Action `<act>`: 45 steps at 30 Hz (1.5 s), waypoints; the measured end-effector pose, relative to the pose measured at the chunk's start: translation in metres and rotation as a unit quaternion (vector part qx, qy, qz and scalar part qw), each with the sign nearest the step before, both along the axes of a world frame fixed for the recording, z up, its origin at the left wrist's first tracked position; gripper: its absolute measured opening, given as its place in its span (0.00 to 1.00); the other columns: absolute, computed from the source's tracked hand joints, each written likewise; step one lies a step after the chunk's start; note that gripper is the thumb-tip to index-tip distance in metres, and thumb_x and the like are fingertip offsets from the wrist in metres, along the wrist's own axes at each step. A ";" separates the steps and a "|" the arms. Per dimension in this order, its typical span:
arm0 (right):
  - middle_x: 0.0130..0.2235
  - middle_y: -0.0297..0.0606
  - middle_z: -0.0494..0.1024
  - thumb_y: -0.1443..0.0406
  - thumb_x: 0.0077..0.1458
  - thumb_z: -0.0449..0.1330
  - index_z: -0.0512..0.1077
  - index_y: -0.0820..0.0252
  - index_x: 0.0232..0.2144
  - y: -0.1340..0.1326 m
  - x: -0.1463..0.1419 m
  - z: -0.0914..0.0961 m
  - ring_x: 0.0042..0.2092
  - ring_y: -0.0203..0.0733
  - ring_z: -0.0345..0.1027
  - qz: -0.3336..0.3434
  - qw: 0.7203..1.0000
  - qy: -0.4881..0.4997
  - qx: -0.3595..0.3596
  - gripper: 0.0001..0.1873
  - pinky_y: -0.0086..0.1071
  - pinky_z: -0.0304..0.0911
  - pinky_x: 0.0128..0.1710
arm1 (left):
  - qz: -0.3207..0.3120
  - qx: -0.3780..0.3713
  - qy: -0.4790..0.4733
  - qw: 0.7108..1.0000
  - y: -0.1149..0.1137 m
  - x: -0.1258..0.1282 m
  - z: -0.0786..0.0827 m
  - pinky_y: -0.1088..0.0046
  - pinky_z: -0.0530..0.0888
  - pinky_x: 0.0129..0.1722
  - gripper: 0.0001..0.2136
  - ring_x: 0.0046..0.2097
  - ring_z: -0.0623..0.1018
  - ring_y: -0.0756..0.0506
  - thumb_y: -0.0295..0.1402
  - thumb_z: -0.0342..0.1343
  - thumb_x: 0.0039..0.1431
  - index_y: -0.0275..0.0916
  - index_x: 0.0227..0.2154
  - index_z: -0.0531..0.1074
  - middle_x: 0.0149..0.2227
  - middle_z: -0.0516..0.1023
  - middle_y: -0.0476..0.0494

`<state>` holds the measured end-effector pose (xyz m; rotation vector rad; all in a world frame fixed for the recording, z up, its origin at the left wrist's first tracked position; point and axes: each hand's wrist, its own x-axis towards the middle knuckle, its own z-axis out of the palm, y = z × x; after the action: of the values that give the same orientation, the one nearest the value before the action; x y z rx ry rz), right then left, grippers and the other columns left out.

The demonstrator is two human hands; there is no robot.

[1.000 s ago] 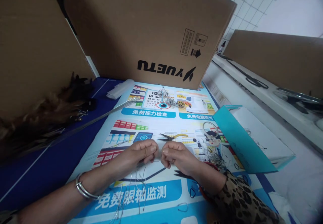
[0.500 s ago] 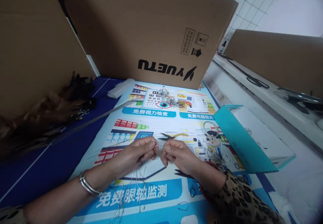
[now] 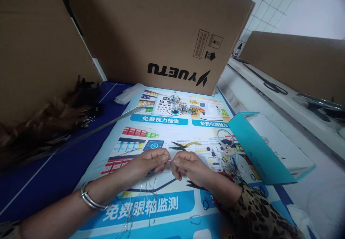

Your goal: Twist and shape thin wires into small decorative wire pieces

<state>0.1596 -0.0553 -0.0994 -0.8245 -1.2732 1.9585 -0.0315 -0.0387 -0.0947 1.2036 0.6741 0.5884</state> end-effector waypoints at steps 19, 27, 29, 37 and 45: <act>0.18 0.29 0.64 0.56 0.54 0.56 0.64 0.62 0.22 0.004 0.001 -0.002 0.20 0.30 0.57 -0.035 0.999 0.034 -0.006 0.17 0.27 0.53 0.23 | 0.040 -0.065 -0.038 0.996 -0.001 -0.002 -0.006 0.76 0.57 0.28 0.11 0.26 0.62 0.51 0.39 0.48 0.60 0.36 0.28 0.65 0.19 0.65 0.52; 0.19 0.32 0.68 0.58 0.55 0.55 0.63 0.62 0.22 0.002 0.001 -0.001 0.20 0.29 0.54 -0.033 0.999 0.023 0.006 0.16 0.26 0.54 0.23 | 0.006 0.001 0.018 1.000 0.005 -0.009 -0.010 0.76 0.52 0.22 0.13 0.21 0.56 0.53 0.42 0.48 0.59 0.37 0.27 0.64 0.18 0.61 0.54; 0.19 0.31 0.67 0.57 0.55 0.55 0.64 0.63 0.22 0.004 0.002 -0.002 0.19 0.29 0.54 -0.022 1.000 -0.001 0.008 0.17 0.26 0.54 0.22 | -0.001 0.022 0.029 0.999 0.006 -0.007 -0.011 0.77 0.53 0.23 0.13 0.21 0.57 0.53 0.42 0.48 0.59 0.36 0.27 0.64 0.18 0.61 0.54; 0.16 0.30 0.66 0.53 0.54 0.55 0.68 0.64 0.25 0.007 0.002 -0.004 0.18 0.30 0.60 0.011 0.994 -0.108 0.018 0.19 0.22 0.53 0.18 | -0.035 0.076 0.090 0.992 0.003 -0.002 -0.011 0.77 0.56 0.23 0.15 0.22 0.59 0.53 0.43 0.45 0.61 0.36 0.28 0.66 0.20 0.63 0.54; 0.18 0.31 0.69 0.53 0.55 0.54 0.66 0.64 0.24 0.007 0.003 -0.003 0.18 0.28 0.58 0.016 0.993 -0.111 0.017 0.19 0.22 0.53 0.18 | -0.022 0.076 0.097 0.992 0.004 -0.002 -0.010 0.77 0.55 0.23 0.15 0.22 0.57 0.53 0.43 0.45 0.61 0.36 0.27 0.65 0.19 0.61 0.55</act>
<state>0.1628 -0.0486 -0.1020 -1.0336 -1.4530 1.9048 -0.0339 -0.0344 -0.1047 1.4268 0.7759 0.4962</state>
